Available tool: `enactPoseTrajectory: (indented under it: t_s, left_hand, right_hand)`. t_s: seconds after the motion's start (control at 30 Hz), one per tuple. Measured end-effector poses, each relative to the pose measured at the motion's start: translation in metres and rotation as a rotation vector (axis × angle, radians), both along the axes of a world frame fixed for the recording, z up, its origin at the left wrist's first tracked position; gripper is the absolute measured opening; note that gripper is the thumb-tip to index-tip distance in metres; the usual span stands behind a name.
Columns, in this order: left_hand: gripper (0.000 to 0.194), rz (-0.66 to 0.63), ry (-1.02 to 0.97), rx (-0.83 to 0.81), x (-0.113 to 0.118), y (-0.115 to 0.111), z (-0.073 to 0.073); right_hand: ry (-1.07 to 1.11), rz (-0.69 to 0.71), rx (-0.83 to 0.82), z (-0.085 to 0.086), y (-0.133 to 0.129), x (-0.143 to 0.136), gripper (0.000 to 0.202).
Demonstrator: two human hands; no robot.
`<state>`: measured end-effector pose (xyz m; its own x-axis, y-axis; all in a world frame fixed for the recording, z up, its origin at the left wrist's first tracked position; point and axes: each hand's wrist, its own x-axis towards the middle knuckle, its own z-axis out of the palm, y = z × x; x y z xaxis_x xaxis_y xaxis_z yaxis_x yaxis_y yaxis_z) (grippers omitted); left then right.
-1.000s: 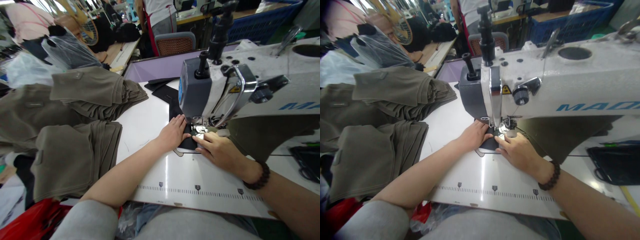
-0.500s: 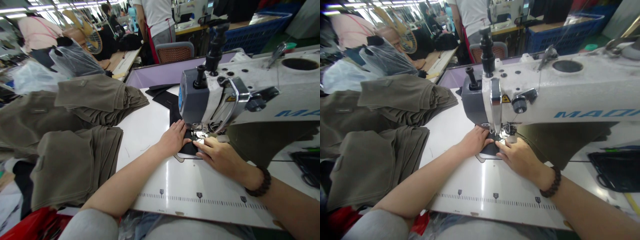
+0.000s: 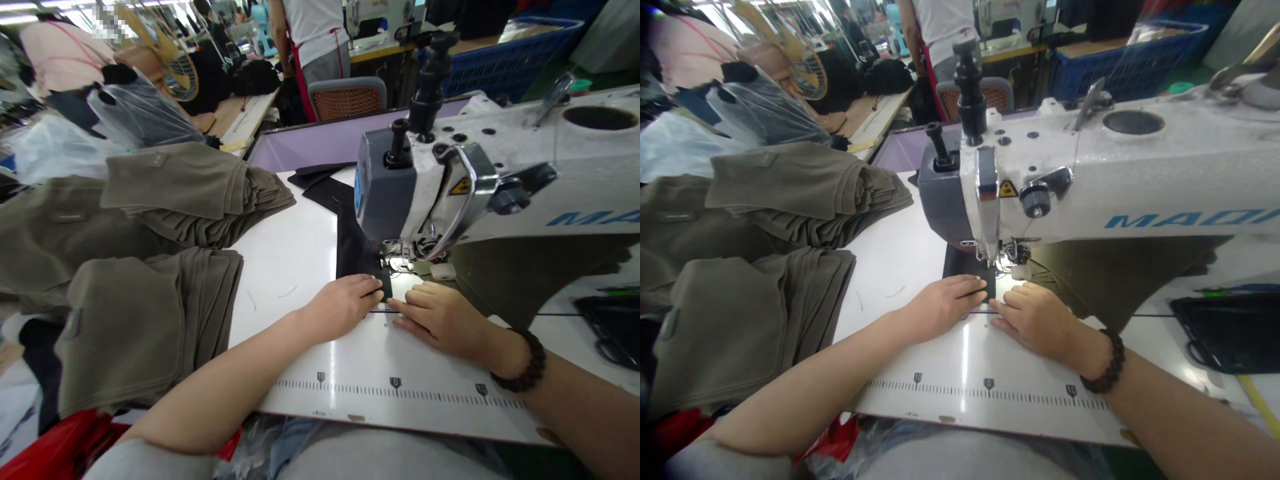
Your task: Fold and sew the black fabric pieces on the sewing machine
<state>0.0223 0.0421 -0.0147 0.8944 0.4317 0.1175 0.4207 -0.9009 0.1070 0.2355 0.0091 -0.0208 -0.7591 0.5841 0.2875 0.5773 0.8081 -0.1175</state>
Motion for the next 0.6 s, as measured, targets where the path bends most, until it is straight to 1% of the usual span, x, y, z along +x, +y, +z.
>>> enactPoseTrajectory:
  t_s: [0.07, 0.17, 0.37, 0.53, 0.6]
  left_hand:
    - [0.031, -0.005, 0.014, 0.015, -0.001, -0.004, 0.0]
    - [0.032, -0.002, 0.033, 0.027, -0.001, -0.003, -0.002]
    - [0.029, 0.082, -0.007, -0.019, 0.004, 0.007, -0.005]
    - [0.026, 0.102, -0.053, -0.025, 0.006, 0.019, -0.005]
    - [0.025, 0.116, -0.068, -0.039, 0.007, 0.024, -0.004]
  right_hand:
    - [0.0, -0.015, 0.011, 0.0, -0.001, 0.0, 0.033]
    - [0.0, -0.054, -0.005, 0.0, 0.0, 0.0, 0.033]
    - [0.004, -0.143, -0.073, -0.003, 0.005, -0.001, 0.031]
    - [-0.012, -0.232, -0.088, -0.005, 0.009, -0.003, 0.031]
    - [-0.013, -0.244, -0.085, -0.005, 0.01, -0.004, 0.031]
